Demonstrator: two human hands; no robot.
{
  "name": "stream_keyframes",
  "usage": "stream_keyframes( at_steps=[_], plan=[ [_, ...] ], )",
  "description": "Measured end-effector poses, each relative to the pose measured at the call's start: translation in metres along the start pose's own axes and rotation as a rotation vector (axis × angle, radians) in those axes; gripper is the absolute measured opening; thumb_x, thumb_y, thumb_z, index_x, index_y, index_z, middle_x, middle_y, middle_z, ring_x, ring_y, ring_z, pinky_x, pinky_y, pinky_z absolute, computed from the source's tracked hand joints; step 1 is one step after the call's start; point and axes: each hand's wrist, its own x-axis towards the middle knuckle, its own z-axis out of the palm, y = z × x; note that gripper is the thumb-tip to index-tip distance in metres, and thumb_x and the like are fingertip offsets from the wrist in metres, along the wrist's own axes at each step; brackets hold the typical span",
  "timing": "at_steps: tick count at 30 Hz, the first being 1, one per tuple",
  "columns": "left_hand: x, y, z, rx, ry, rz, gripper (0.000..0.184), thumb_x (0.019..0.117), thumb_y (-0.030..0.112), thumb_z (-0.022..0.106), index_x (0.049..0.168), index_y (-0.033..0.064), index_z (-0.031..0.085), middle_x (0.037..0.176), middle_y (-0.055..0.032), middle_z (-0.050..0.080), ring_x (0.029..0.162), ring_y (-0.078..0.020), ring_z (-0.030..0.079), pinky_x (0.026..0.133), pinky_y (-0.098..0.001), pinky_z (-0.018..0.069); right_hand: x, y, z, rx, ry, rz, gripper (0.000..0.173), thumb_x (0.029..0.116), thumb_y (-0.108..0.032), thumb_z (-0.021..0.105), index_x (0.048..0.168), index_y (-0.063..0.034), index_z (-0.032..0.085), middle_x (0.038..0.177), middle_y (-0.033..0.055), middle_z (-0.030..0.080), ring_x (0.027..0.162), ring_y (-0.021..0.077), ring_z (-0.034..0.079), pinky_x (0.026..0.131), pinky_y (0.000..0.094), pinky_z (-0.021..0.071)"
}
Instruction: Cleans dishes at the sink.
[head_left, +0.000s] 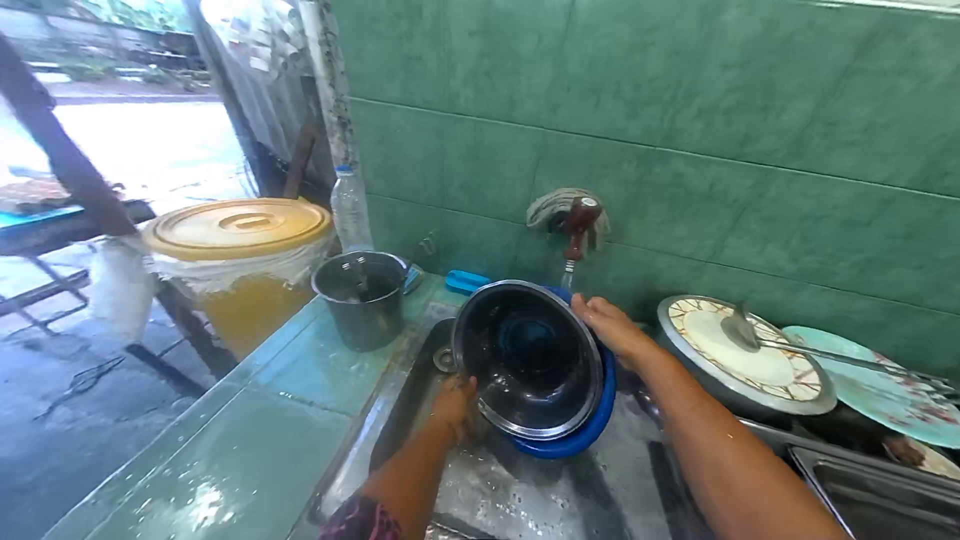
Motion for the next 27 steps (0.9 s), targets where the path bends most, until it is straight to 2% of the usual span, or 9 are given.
stream_keyframes(
  at_steps=[3,6,10,14,17,19,23,26,27],
  plan=[
    [-0.002,-0.011,0.006,-0.161,-0.002,-0.037,0.040,0.1079,0.024,0.054,0.144,0.0091,0.045,0.096,-0.0139,0.059,0.075,-0.0229,0.060,0.065,-0.0414,0.0533,-0.023,-0.036,0.007,-0.357,0.066,-0.045,0.058,0.0857,-0.037,0.084,0.122,-0.0013,0.056,0.098,0.0197,0.067,0.092,0.0356,0.068,0.081,0.0570,0.0553],
    [-0.005,-0.016,0.030,-0.437,-0.056,-0.064,0.057,0.1083,0.054,0.035,0.138,0.0070,0.048,0.102,-0.0180,0.066,0.087,-0.0297,0.067,0.073,-0.0506,0.0581,-0.053,-0.063,0.005,-0.556,0.204,-0.208,0.034,0.0850,-0.014,0.078,0.111,-0.0041,0.058,0.085,0.0152,0.066,0.080,0.0346,0.068,0.068,0.0556,0.0545],
    [-0.010,-0.009,0.074,-0.703,-0.169,-0.134,0.094,0.0931,0.083,0.008,0.145,0.0148,0.045,0.126,-0.0183,0.063,0.111,-0.0337,0.064,0.087,-0.0586,0.0547,-0.080,-0.068,-0.007,-0.702,0.416,-0.621,0.022,0.0790,0.004,0.071,0.096,-0.0002,0.058,0.079,0.0169,0.063,0.068,0.0364,0.066,0.054,0.0543,0.0530],
    [-0.015,-0.014,0.103,-0.799,-0.172,-0.339,0.056,0.1062,0.051,0.039,0.134,0.0038,0.051,0.119,-0.0270,0.063,0.101,-0.0440,0.066,0.079,-0.0625,0.0568,-0.097,-0.065,-0.023,-0.763,0.468,-0.871,0.018,0.0759,0.006,0.066,0.091,0.0037,0.057,0.077,0.0196,0.060,0.063,0.0394,0.064,0.051,0.0555,0.0505],
    [-0.024,-0.018,0.105,-0.702,-0.235,-0.361,0.033,0.1082,0.031,0.040,0.117,0.0036,0.054,0.095,-0.0170,0.064,0.080,-0.0299,0.067,0.067,-0.0456,0.0589,-0.095,-0.050,-0.024,-0.751,0.462,-1.001,0.015,0.0802,-0.011,0.055,0.085,0.0034,0.052,0.071,0.0184,0.055,0.057,0.0370,0.057,0.046,0.0515,0.0429],
    [-0.031,-0.022,0.101,-0.641,-0.258,-0.326,0.029,0.1103,0.033,0.040,0.111,0.0074,0.054,0.082,-0.0096,0.060,0.066,-0.0204,0.061,0.057,-0.0342,0.0538,-0.093,-0.049,-0.021,-0.716,0.398,-1.045,0.017,0.0831,-0.014,0.054,0.079,0.0025,0.053,0.070,0.0184,0.056,0.057,0.0352,0.057,0.048,0.0499,0.0430],
    [-0.055,-0.027,0.078,-0.489,-0.158,-0.287,0.041,0.1122,0.030,0.035,0.077,0.0134,0.045,0.052,0.0023,0.041,0.039,-0.0084,0.041,0.037,-0.0218,0.0366,-0.097,-0.085,0.022,-0.614,0.325,-1.276,0.016,0.0855,-0.014,0.052,0.074,-0.0026,0.051,0.065,0.0124,0.053,0.054,0.0244,0.053,0.045,0.0385,0.0399],
    [-0.083,-0.018,0.049,-0.182,-0.128,-0.195,0.035,0.1123,0.030,0.035,0.091,0.0096,0.054,0.067,0.0010,0.044,0.053,-0.0107,0.042,0.052,-0.0263,0.0413,-0.104,-0.123,0.081,-0.414,0.324,-1.288,0.010,0.0784,-0.015,0.054,0.075,-0.0059,0.050,0.063,0.0051,0.049,0.051,0.0162,0.049,0.044,0.0319,0.0378],
    [-0.082,-0.020,0.044,-0.160,-0.116,-0.158,0.038,0.1130,0.034,0.033,0.089,0.0110,0.052,0.066,0.0021,0.042,0.052,-0.0099,0.040,0.051,-0.0256,0.0398,-0.104,-0.133,0.102,-0.320,0.271,-1.215,0.009,0.0757,-0.013,0.057,0.078,-0.0061,0.052,0.063,0.0038,0.050,0.052,0.0159,0.051,0.044,0.0336,0.0404]
  ],
)
